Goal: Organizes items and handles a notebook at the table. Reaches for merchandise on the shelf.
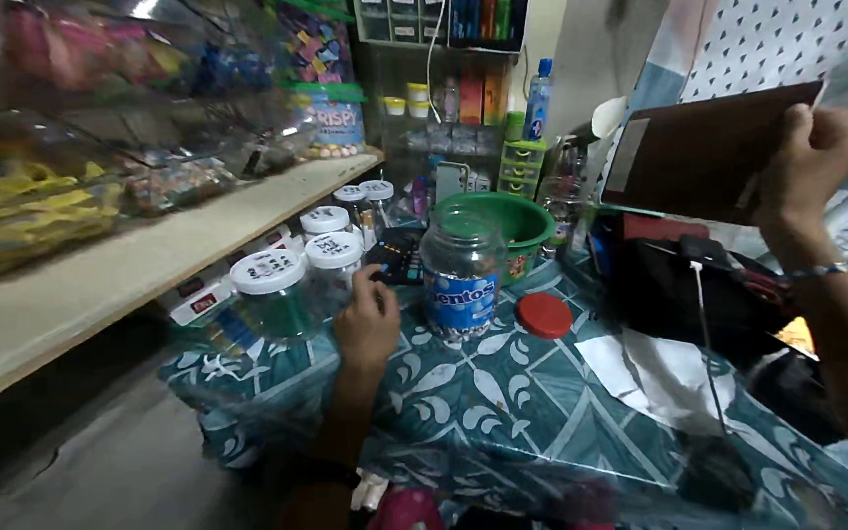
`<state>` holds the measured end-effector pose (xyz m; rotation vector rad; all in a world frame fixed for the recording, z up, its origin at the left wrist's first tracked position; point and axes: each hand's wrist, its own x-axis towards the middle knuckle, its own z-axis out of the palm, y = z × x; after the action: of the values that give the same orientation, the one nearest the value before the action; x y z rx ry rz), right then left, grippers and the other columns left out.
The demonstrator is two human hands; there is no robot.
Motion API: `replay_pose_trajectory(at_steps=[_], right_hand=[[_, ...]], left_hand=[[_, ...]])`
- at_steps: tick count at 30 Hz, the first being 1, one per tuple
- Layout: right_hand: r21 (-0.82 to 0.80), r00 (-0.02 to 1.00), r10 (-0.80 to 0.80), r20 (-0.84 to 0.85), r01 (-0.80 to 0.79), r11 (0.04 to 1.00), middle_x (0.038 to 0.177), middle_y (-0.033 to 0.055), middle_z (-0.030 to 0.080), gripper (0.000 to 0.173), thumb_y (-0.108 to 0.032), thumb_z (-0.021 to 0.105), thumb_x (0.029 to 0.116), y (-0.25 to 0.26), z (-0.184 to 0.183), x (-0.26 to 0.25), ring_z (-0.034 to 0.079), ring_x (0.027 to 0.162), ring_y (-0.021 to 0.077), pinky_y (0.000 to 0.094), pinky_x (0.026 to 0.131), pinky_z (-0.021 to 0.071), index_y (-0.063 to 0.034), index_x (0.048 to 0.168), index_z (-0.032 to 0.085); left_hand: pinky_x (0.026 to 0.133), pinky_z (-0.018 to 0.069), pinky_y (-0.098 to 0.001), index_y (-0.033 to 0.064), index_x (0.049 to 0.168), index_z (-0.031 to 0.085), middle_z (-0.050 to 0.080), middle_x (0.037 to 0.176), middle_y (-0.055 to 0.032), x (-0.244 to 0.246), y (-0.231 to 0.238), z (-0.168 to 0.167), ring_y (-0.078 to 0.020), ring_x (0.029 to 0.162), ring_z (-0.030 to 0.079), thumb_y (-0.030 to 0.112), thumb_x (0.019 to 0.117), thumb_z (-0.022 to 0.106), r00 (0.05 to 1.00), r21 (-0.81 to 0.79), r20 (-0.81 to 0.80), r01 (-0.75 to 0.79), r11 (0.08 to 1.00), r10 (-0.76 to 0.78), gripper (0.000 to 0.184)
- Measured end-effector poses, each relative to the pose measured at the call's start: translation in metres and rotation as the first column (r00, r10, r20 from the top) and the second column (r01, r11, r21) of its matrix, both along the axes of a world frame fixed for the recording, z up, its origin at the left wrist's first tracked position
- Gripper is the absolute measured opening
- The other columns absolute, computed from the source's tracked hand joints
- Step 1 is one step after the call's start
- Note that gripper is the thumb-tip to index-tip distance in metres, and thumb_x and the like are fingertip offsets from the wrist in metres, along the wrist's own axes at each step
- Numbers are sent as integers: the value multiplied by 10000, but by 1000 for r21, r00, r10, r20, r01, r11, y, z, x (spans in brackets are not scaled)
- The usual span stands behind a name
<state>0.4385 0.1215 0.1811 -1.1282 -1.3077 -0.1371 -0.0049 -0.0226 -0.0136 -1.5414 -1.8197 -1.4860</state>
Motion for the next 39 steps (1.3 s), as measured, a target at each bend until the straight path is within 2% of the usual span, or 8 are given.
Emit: replay_pose_trajectory(at_steps=[6,10,13,19,23,26,35,39], right_hand=[[-35,974,228,-8,-228,973,947,-84,642,334,-378,554,1055,-70,6,20,616,828,-62,208,813,554,-73,1147,655],[-297,960,274,49,-248,922,893,-86,635,266,-350,601,1029,-109,-2,11,583,715,-47,212,689,543,-114,1127,672],[-576,949,315,29,-242,781,785,-8,625,238,-284,577,1052,-122,-22,-27,527,581,37,263,555,491,-80,1114,683],[-752,725,688,35,-434,496,887,121,676,259,-220,553,1068,-94,-116,-106,599,715,177,396,678,525,-19,1093,714],[-698,638,717,281,-377,609,1008,226,720,278,-237,590,1055,-69,-156,-158,693,938,396,615,852,534,-8,1105,739],[-692,608,747,270,-416,590,1038,216,727,249,-196,599,1045,-66,-166,-177,701,957,382,591,881,541,-19,1159,732],[-727,500,747,437,-293,621,1367,98,665,256,-206,696,978,-30,-192,-139,470,1378,445,746,1072,303,-139,1216,763],[-682,606,679,414,-288,673,1234,248,683,248,-7,611,986,-8,-202,-121,626,1189,459,645,1024,470,1,1211,715]], left_hand=[[876,577,-428,-40,1379,438,670,1205,-230,7,0,-12,-280,1050,694,209,991,626,914,225,-178,398,889,-364,498],[1184,266,-550,324,1274,641,411,1518,-157,21,14,-12,-388,1462,297,452,919,736,765,112,-508,514,850,-396,389],[1160,101,-736,404,1328,666,454,1529,-196,19,21,-15,-510,1460,276,487,907,722,763,57,-563,421,905,-319,432],[1133,56,-778,367,1377,627,415,1566,-197,10,8,-15,-551,1460,253,456,879,721,838,73,-532,193,978,-126,515],[1147,225,-700,206,1320,685,385,1600,-154,26,-30,-8,-496,1472,269,320,932,659,928,-103,-328,151,983,-177,405],[1127,405,-550,85,1299,692,609,1429,-115,58,-85,-12,-351,1389,497,415,968,628,798,-284,-203,507,814,-568,471],[1111,431,-558,40,1286,695,676,1352,-79,76,-106,-38,-316,1327,585,312,977,638,557,-449,-348,608,655,-754,416],[1138,412,-537,44,1271,708,684,1342,-78,69,-105,-37,-300,1333,583,363,980,631,536,-437,-248,681,587,-807,438]])
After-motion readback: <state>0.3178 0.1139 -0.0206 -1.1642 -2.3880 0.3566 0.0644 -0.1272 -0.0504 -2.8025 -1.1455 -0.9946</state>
